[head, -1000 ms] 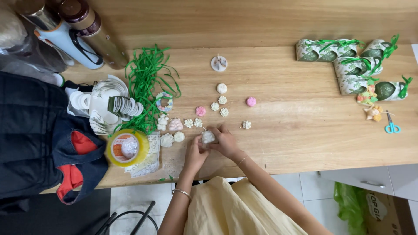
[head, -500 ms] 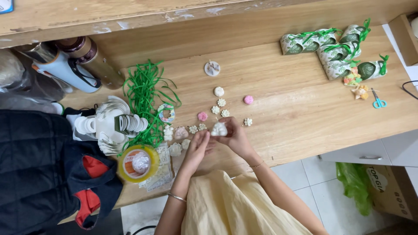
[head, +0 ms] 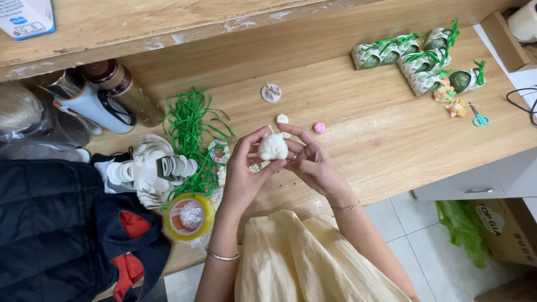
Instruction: Inspecting and placing various flower-shaped and animal-shaped decorative candles onto a display shelf.
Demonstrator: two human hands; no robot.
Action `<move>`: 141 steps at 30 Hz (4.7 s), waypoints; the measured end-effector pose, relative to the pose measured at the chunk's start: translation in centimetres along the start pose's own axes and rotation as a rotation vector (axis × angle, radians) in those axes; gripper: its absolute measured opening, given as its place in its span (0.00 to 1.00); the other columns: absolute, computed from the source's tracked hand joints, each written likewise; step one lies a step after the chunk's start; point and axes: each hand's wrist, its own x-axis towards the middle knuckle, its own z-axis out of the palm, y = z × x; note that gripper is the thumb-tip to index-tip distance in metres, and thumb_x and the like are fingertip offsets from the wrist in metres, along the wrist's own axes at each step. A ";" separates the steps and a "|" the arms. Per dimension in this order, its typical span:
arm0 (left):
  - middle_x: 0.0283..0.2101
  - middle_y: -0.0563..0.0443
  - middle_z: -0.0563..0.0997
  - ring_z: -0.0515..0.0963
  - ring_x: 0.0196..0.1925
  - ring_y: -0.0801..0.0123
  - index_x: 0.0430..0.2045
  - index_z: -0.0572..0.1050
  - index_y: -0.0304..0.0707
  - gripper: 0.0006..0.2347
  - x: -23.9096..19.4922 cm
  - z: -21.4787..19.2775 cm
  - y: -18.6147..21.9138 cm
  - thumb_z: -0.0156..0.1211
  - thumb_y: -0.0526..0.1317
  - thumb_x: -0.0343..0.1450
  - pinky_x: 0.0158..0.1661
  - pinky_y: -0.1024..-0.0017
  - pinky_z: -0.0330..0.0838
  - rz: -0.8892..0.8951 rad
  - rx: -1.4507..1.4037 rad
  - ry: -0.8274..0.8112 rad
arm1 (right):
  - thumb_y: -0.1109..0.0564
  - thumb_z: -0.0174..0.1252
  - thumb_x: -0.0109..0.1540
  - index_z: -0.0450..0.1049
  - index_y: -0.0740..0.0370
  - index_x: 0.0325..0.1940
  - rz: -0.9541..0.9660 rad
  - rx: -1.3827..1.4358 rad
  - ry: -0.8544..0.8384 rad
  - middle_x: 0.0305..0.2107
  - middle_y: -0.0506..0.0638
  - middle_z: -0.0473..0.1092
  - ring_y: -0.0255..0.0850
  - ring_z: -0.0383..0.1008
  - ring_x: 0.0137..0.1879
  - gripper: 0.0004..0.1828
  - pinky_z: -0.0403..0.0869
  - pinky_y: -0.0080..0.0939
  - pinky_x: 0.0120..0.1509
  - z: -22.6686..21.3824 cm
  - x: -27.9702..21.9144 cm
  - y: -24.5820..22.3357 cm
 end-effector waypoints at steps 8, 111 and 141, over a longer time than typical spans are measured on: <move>0.54 0.44 0.74 0.79 0.54 0.62 0.52 0.71 0.36 0.27 -0.3 0.9 3.9 0.80 0.41 0.62 0.47 0.73 0.80 0.317 0.262 0.148 | 0.58 0.50 0.67 0.53 0.74 0.77 -0.059 0.363 -0.049 0.69 0.64 0.64 0.54 0.65 0.74 0.35 0.66 0.53 0.74 0.5 -1.5 1.6; 0.67 0.37 0.68 0.68 0.70 0.48 0.70 0.62 0.45 0.21 -12.4 9.1 0.6 0.43 0.44 0.80 0.66 0.56 0.67 0.352 -1.879 0.405 | 0.56 0.38 0.72 0.47 0.65 0.79 -0.015 -0.090 -0.290 0.70 0.71 0.59 0.57 0.59 0.77 0.30 0.59 0.58 0.81 4.5 -3.2 0.6; 0.58 0.44 0.77 0.76 0.58 0.70 0.57 0.67 0.33 0.28 -44.7 40.9 15.5 0.74 0.33 0.63 0.54 0.71 0.72 0.267 0.218 2.430 | 0.54 0.38 0.68 0.55 0.76 0.75 0.874 0.038 -1.667 0.71 0.64 0.59 0.51 0.61 0.75 0.33 0.60 0.52 0.78 10.1 -40.9 -0.3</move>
